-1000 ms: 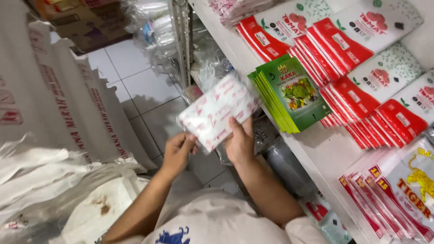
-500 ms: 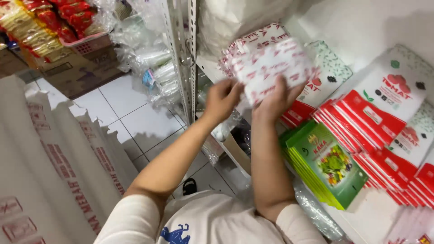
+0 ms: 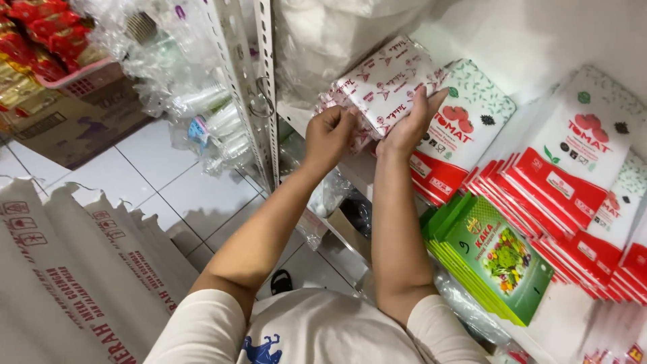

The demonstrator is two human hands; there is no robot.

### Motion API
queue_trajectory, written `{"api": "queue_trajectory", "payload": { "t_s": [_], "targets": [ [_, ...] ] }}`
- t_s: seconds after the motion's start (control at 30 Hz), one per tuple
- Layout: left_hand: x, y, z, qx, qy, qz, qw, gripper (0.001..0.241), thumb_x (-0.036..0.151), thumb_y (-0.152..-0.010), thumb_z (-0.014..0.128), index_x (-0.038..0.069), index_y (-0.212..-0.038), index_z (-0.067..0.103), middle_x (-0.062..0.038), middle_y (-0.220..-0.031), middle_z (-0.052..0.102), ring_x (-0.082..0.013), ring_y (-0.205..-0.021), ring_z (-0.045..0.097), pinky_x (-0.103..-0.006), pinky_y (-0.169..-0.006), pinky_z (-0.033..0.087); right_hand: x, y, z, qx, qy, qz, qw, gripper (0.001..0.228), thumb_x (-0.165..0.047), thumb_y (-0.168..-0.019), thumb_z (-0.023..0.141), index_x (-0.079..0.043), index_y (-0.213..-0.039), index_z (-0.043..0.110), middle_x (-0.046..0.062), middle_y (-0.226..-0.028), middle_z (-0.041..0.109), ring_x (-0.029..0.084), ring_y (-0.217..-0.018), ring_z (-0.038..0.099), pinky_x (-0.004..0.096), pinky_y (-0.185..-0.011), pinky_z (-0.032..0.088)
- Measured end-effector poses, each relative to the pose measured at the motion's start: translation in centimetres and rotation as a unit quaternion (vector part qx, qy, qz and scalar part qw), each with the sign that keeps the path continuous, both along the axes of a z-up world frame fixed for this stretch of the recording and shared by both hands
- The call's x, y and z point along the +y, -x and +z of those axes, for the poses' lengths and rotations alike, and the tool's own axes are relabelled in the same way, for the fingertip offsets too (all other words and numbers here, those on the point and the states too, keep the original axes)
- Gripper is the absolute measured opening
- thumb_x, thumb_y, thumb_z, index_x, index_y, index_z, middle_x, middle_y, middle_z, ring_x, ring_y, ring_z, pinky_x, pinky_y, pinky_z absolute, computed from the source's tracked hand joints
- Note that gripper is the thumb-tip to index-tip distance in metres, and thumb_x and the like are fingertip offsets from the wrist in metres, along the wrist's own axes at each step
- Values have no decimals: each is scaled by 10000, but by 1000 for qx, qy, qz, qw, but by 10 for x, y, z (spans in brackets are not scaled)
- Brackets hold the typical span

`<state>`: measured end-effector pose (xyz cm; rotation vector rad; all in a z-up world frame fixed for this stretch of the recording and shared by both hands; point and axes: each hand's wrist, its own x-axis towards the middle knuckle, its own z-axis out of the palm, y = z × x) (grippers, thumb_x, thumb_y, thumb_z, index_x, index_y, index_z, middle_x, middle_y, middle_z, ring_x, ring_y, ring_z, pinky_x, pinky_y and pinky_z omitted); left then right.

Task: The person picks up, arranges, and stacks packets of plastic bags on shelves by hand.

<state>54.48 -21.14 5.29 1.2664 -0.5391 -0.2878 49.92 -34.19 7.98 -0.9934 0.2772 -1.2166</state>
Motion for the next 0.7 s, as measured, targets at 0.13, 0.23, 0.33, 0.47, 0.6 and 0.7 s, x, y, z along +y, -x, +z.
{"api": "queue_trajectory", "payload": {
  "t_s": [0.13,0.23,0.33,0.47,0.6,0.7],
  "targets": [
    [13,13,-6,34,-10,-4,999,392,310,-1018,638,22,-753,650,-10,-592,580,-73,-519,507,-256,-498,394,11,17,-8,-2,-1,9,1000,940,-347,-977,545,-15,-1635,-36,260,-1715,47,357,-1584,169,463,-1284,170],
    [25,32,-11,34,2,-10,999,389,325,-1025,590,29,-784,668,-12,-601,603,-78,-533,542,-251,-522,438,19,29,-18,8,11,27,1000,964,-389,-980,539,-9,-1639,-54,262,-1721,10,362,-1600,111,461,-1291,101],
    [36,62,-18,36,-7,7,999,368,307,-1026,584,26,-806,674,-11,-601,595,-83,-534,545,-257,-520,441,30,43,-26,11,30,54,998,996,-429,-984,525,-5,-1636,-96,269,-1712,-22,371,-1607,70,454,-1296,58],
    [58,117,-33,40,43,19,998,361,282,-1063,567,18,-835,662,-7,-600,573,-85,-547,520,-256,-524,397,51,80,-41,-3,77,91,993,930,-385,-1043,491,18,-1653,-83,221,-1738,-89,301,-1638,-48,420,-1324,-25],
    [103,195,-57,57,36,44,997,332,264,-1064,557,20,-867,667,4,-625,581,-78,-561,514,-253,-522,382,93,166,-71,-10,95,223,970,795,-277,-1073,475,45,-1650,33,190,-1763,10,268,-1644,16,419,-1331,17],
    [150,262,-77,66,-16,85,994,315,255,-1061,566,24,-872,664,7,-649,587,-71,-580,514,-247,-531,389,126,245,-92,21,119,344,931,747,-221,-1072,493,55,-1650,110,201,-1756,112,282,-1644,106,430,-1340,86]
  ]
}}
